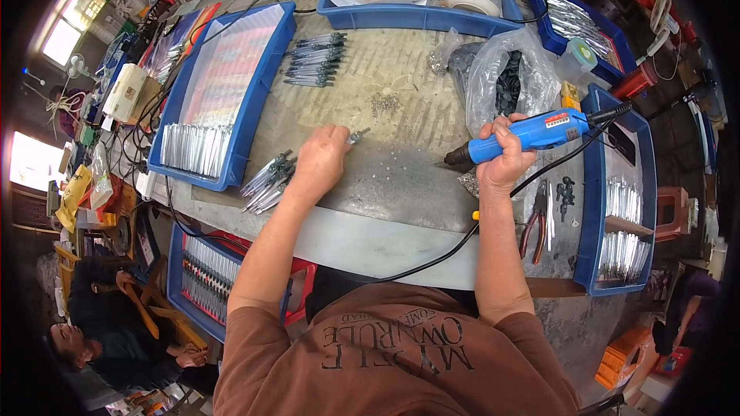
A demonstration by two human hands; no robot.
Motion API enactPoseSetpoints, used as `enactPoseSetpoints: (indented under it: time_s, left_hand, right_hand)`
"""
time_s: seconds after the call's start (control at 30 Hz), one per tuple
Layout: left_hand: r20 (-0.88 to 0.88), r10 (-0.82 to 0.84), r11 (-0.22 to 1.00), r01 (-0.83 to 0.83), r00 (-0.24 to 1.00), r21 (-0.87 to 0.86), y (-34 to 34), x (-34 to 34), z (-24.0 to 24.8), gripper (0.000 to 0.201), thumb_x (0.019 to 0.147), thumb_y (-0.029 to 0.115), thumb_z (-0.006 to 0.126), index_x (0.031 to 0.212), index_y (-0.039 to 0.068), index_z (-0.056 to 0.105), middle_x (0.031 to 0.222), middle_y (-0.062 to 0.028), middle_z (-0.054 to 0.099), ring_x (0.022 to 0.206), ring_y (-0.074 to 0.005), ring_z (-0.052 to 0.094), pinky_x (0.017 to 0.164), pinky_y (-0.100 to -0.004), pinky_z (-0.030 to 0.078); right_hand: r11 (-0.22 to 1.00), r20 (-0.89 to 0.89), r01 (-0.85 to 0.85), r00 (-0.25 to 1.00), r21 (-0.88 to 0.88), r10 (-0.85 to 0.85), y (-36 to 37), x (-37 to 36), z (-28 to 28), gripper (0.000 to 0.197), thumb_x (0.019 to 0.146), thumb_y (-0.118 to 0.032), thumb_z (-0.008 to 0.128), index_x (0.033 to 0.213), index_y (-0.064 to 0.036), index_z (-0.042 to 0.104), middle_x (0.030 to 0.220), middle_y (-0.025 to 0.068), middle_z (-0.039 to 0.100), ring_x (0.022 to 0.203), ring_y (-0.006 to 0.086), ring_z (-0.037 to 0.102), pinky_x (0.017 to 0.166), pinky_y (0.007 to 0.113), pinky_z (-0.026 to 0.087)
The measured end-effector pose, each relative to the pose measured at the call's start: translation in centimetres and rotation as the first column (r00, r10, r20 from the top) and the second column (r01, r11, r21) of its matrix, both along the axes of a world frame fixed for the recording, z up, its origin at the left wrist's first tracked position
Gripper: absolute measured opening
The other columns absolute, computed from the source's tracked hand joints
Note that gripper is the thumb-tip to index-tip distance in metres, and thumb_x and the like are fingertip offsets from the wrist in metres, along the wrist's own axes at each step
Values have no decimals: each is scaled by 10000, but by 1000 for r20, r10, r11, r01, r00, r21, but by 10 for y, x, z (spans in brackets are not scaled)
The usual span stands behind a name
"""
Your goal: The person assembles small metallic electronic components at a workbench using an electric screwdriver to fasten screws.
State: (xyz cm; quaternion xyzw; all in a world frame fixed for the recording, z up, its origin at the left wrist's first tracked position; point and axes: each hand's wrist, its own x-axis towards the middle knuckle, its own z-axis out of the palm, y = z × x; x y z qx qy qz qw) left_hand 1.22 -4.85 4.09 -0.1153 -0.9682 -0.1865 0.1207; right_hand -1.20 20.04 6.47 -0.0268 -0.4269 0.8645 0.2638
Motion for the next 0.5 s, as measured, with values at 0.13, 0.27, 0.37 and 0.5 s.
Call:
enactPoseSetpoints:
  time_s: [0.13,0.27,0.37,0.5]
  left_hand:
    - [24,-6,1000,5,1000,18,8,15,-12,131,706,83,575,805,38,504,776,-134,518,768,-318,506,654,-406,420]
    - [20,47,999,-48,999,27,12,18,-20,131,698,85,580,799,38,510,771,-127,520,775,-309,505,653,-403,422]
    - [7,58,998,-59,998,35,14,18,-21,137,689,88,588,797,41,518,771,-121,524,779,-306,507,653,-401,423]
    - [20,90,991,-92,996,95,15,18,-22,140,676,95,604,788,51,533,774,-115,533,780,-304,512,654,-400,423]
  right_hand:
    - [1000,-3,-3,1000,-7,3,-2,0,2,332,622,-40,535,926,28,421,696,102,468,535,189,477,525,292,414]
    - [1000,-3,1,1000,-13,-1,-2,0,1,334,620,-40,535,927,29,422,702,103,474,533,191,481,525,296,422]
    - [999,-17,-8,1000,-36,7,-1,0,1,313,615,-7,530,909,25,427,690,91,463,525,185,490,518,307,430]
    - [999,-7,-5,1000,-39,5,-3,1,2,313,615,-10,530,909,27,428,691,93,462,529,186,490,521,308,431]
